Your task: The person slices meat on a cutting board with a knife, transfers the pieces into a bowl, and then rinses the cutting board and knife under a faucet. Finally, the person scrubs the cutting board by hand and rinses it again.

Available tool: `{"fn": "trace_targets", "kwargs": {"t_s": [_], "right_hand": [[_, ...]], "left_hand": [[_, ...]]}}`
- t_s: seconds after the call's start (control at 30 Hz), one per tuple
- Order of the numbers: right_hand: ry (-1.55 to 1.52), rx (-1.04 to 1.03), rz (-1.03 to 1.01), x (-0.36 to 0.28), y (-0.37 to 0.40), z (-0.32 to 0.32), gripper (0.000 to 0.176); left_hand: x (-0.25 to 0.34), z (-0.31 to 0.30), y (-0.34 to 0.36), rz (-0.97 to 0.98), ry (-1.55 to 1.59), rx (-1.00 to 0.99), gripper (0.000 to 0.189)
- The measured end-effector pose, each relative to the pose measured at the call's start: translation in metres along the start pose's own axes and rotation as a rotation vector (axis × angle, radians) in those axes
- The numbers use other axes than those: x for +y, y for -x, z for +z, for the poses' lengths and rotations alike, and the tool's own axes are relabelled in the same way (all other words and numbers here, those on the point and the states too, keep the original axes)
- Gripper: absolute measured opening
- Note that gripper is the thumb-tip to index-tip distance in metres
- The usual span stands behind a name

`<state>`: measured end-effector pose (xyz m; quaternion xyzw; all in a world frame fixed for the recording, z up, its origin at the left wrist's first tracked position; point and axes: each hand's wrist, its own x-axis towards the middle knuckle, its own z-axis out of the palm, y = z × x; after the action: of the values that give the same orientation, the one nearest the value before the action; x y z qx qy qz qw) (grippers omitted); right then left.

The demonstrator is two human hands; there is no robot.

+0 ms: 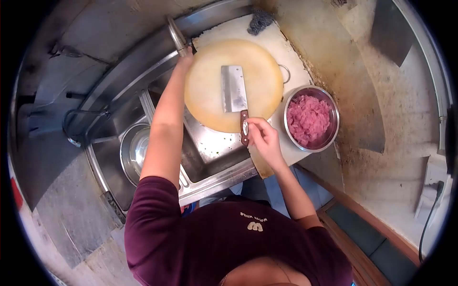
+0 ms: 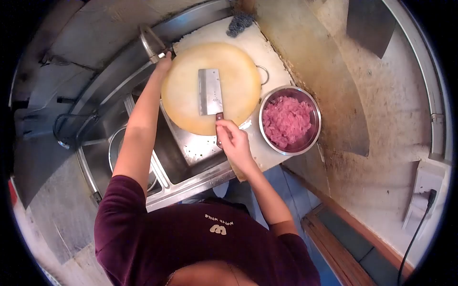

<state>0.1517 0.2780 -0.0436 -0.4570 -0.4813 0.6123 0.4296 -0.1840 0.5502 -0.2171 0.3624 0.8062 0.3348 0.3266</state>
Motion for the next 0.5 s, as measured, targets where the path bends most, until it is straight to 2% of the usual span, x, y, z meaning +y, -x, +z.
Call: {"fn": "trace_targets", "kwargs": {"t_s": [0.03, 0.1, 0.17, 0.27, 0.37, 0.4, 0.5], "right_hand": [[-0.099, -0.004, 0.080, 0.000, -0.004, 0.004, 0.013], [-0.111, -0.032, 0.170, 0.003, -0.017, 0.011, 0.014], [-0.077, -0.101, 0.184, 0.012, -0.039, 0.019, 0.018], [-0.172, -0.158, 0.272, 0.015, -0.081, 0.048, 0.020], [-0.495, -0.236, 0.420, 0.015, -0.125, 0.084, 0.015], [-0.586, -0.242, 0.436, 0.026, -0.138, 0.095, 0.014], [-0.507, -0.181, 0.493, 0.038, -0.171, 0.119, 0.014]], "left_hand": [[0.001, 0.000, 0.010, 0.003, 0.136, -0.015, 0.067], [0.016, -0.014, 0.038, -0.179, 0.522, -0.205, 0.057], [0.012, -0.025, 0.033, -0.244, 0.574, -0.366, 0.053], [-0.003, -0.033, 0.025, -0.306, 0.832, -0.600, 0.051], [-0.014, -0.028, 0.024, -0.257, 0.950, -0.643, 0.050], [0.001, -0.033, 0.043, -0.229, 0.883, -0.585, 0.051], [0.002, -0.039, 0.057, -0.246, 0.607, -0.332, 0.040]]}}
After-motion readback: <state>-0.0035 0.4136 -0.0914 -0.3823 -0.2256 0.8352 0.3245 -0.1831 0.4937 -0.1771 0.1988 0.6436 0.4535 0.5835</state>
